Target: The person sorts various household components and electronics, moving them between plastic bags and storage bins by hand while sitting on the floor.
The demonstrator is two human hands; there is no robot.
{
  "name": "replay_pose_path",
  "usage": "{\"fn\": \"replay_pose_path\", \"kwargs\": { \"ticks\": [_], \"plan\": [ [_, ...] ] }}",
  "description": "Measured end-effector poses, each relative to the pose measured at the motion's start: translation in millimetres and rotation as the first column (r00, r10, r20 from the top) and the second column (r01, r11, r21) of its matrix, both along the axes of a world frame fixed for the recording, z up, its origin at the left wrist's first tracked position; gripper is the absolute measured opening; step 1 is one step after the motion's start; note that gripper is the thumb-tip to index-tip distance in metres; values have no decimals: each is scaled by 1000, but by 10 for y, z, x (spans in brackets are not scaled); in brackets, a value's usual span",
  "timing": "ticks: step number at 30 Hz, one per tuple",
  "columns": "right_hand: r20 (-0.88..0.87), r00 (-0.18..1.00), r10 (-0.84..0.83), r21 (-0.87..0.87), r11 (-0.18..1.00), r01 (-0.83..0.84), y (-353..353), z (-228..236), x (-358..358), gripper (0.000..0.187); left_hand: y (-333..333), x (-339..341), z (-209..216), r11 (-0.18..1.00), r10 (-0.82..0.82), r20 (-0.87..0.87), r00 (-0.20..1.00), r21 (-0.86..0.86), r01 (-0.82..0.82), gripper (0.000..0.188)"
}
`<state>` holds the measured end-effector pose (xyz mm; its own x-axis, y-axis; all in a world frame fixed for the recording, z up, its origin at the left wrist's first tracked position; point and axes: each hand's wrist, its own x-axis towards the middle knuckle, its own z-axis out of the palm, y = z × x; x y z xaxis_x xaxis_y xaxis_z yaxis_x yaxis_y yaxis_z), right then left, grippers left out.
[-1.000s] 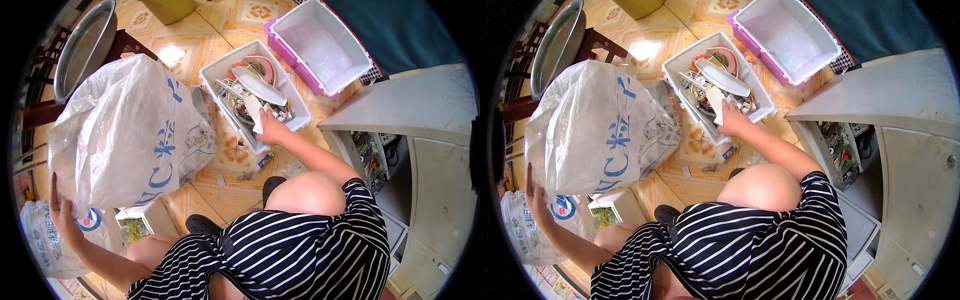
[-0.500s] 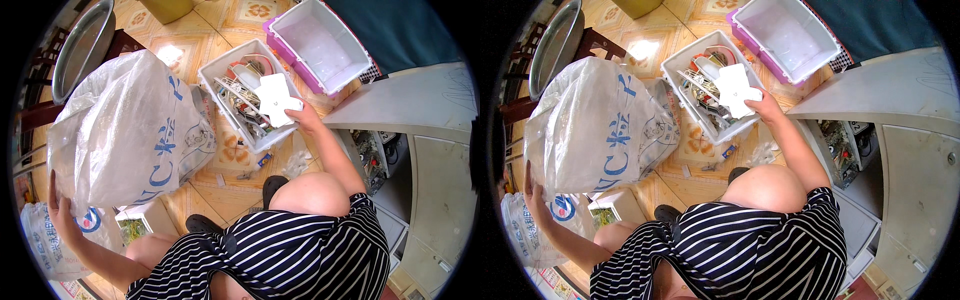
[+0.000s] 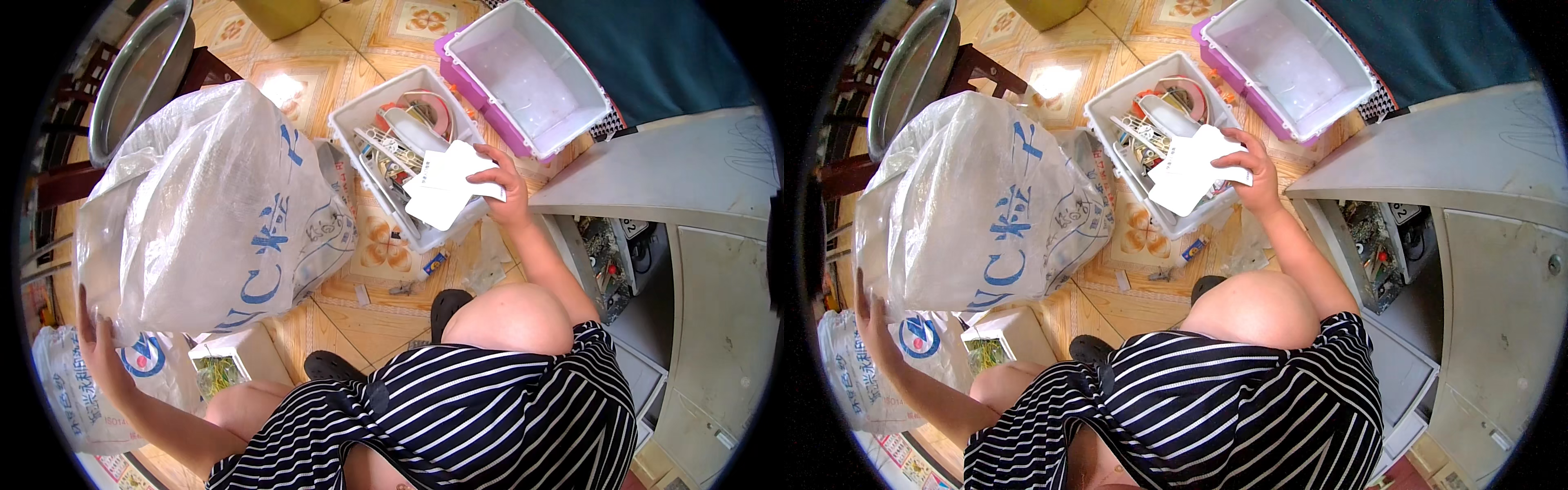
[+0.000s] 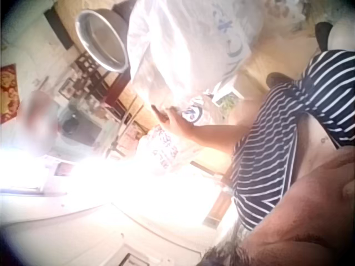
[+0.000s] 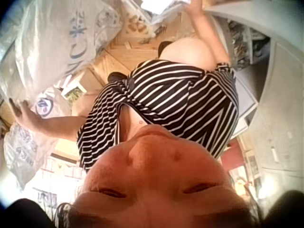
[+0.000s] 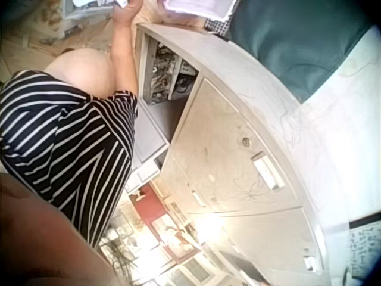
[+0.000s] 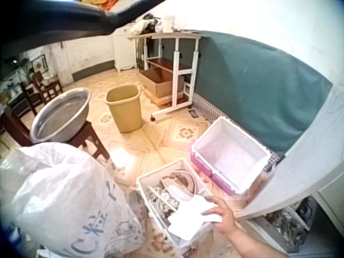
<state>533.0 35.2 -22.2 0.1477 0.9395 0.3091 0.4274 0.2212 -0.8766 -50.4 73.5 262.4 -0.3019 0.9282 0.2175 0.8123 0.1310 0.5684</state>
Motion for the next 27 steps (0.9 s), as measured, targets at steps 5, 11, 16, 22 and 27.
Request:
{"fn": "replay_pose_path", "kwargs": {
  "ticks": [5,11,16,22,27],
  "plan": [
    [122,991,-52,141,989,35,-45,281,-111,26,-125,546,193,802,424,-697,578,586,117,48],
    [252,966,54,244,963,-117,-43,627,-329,27,-625,2372,-640,367,-313,841,441,-321,873,50],
    [183,848,498,191,828,-527,15,972,-607,26,-564,2592,-1411,589,423,882,207,-442,677,42],
    [-64,868,493,-97,862,-497,-98,802,-262,20,-560,2553,-1480,658,478,861,174,-482,578,35],
    [-232,871,433,-694,553,-460,-307,666,409,20,-575,2484,-1549,732,376,893,248,-450,512,35]
  ]
}}
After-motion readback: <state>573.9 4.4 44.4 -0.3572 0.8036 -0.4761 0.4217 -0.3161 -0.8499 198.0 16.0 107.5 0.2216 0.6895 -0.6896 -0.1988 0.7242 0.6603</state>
